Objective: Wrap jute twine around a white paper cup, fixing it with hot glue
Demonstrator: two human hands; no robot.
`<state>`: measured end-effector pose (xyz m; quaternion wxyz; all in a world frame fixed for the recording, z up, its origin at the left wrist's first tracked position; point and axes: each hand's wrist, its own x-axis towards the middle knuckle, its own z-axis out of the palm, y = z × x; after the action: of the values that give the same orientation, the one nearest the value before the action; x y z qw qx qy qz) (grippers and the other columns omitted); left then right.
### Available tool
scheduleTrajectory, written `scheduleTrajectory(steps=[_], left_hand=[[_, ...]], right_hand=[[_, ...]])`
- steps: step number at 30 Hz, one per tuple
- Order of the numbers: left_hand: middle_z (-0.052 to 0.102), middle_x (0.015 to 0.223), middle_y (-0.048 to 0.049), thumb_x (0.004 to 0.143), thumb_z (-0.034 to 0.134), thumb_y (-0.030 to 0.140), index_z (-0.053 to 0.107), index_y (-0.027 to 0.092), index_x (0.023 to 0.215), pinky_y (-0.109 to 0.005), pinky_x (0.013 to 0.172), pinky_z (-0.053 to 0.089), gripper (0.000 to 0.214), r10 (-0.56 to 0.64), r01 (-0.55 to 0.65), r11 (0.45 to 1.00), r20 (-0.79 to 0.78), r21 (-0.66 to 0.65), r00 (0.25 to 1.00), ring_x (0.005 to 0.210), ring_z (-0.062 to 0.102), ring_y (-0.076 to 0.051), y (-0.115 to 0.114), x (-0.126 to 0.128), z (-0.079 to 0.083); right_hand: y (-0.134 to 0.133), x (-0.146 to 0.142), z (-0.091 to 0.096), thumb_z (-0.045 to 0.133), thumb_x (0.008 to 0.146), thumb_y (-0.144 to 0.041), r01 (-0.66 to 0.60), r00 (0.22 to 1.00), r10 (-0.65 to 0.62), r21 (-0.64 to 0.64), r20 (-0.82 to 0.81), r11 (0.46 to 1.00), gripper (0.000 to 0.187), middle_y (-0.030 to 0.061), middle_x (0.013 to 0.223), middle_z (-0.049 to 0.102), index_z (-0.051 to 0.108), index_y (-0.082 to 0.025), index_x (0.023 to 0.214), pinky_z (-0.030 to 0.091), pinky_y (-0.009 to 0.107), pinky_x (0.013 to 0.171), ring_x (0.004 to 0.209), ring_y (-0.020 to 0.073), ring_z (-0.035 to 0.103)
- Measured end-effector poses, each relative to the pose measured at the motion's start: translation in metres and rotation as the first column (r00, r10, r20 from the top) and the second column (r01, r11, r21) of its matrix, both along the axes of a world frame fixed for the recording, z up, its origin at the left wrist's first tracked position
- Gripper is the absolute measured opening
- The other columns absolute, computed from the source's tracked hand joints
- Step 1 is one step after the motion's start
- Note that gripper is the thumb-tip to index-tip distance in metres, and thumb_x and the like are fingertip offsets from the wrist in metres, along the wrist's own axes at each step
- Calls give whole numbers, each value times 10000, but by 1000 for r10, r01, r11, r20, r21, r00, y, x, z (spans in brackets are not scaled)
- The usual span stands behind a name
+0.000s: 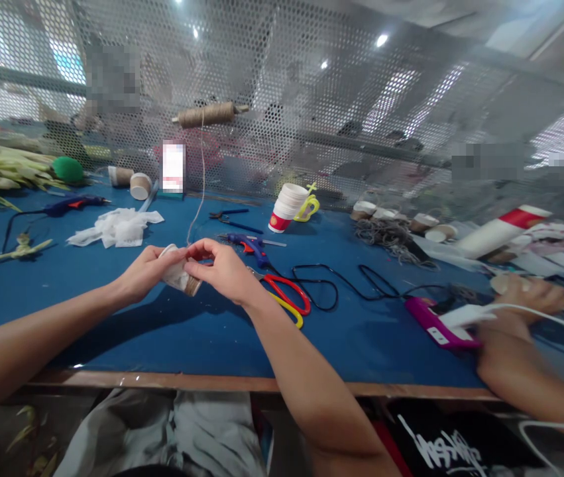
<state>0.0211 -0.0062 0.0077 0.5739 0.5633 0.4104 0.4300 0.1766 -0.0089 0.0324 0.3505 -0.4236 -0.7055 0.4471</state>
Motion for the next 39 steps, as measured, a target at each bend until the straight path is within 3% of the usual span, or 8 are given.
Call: scheduleTrajectory(steps=[14,18,20,22,23,26,32,39], left_hand=[[400,419,55,601,602,434,465,136,483,-184,413,235,349,0,0,999,-26,-32,1000,394,314,-45,-1,2,2],[451,447,42,612,583,390,545,117,541,-190,438,281,284,49,-51,998,-54,-26,997,418,363,-59,1,2,1],[466,459,34,616,575,391,558,113,550,-196,452,299,286,64,-65,998,-50,-20,997,431,383,-67,3,1,0],[458,455,33,614,569,398,546,114,529,-200,452,296,298,83,-83,997,-61,8,995,434,381,-69,4,0,-2],[449,451,33,616,565,400,540,114,520,-200,450,291,302,95,-93,995,-75,31,993,433,375,-69,5,0,-3],[424,443,37,631,546,401,529,117,507,-203,451,283,311,114,-101,989,-126,108,986,434,359,-69,8,-2,-8],[403,438,37,632,518,414,530,122,495,-209,445,270,322,161,-129,977,-193,168,968,442,349,-77,17,-4,-20],[407,451,34,644,504,426,523,125,497,-213,456,285,336,186,-144,973,-243,180,952,451,360,-82,24,-5,-29]], right_hand=[[0,3,3,621,704,-357,-27,1000,27,-39,-1,999,248,34,823,603,566,-162,847,453,274,706,753,124,557],[15,20,12,522,770,-419,174,984,-176,81,20,981,270,74,863,629,563,-161,839,462,286,710,788,146,584],[30,36,15,474,796,-407,363,899,-403,223,169,905,266,82,801,631,560,-157,819,456,283,648,742,159,591],[48,53,15,463,802,-384,460,653,-593,374,471,805,260,96,766,630,582,-153,787,431,297,631,731,183,586],[57,60,12,465,799,-358,452,529,-577,369,622,812,243,101,759,630,589,-154,751,422,302,640,752,197,586],[78,75,-1,595,679,-225,470,458,-493,269,739,840,153,101,593,594,561,-145,553,406,313,591,694,241,590],[87,74,-20,600,601,-101,521,502,-472,182,724,834,101,76,530,561,537,-145,536,410,299,544,634,228,588],[43,65,9,564,703,-197,482,754,-477,113,452,869,144,32,692,616,530,-147,834,479,227,550,550,104,579]])
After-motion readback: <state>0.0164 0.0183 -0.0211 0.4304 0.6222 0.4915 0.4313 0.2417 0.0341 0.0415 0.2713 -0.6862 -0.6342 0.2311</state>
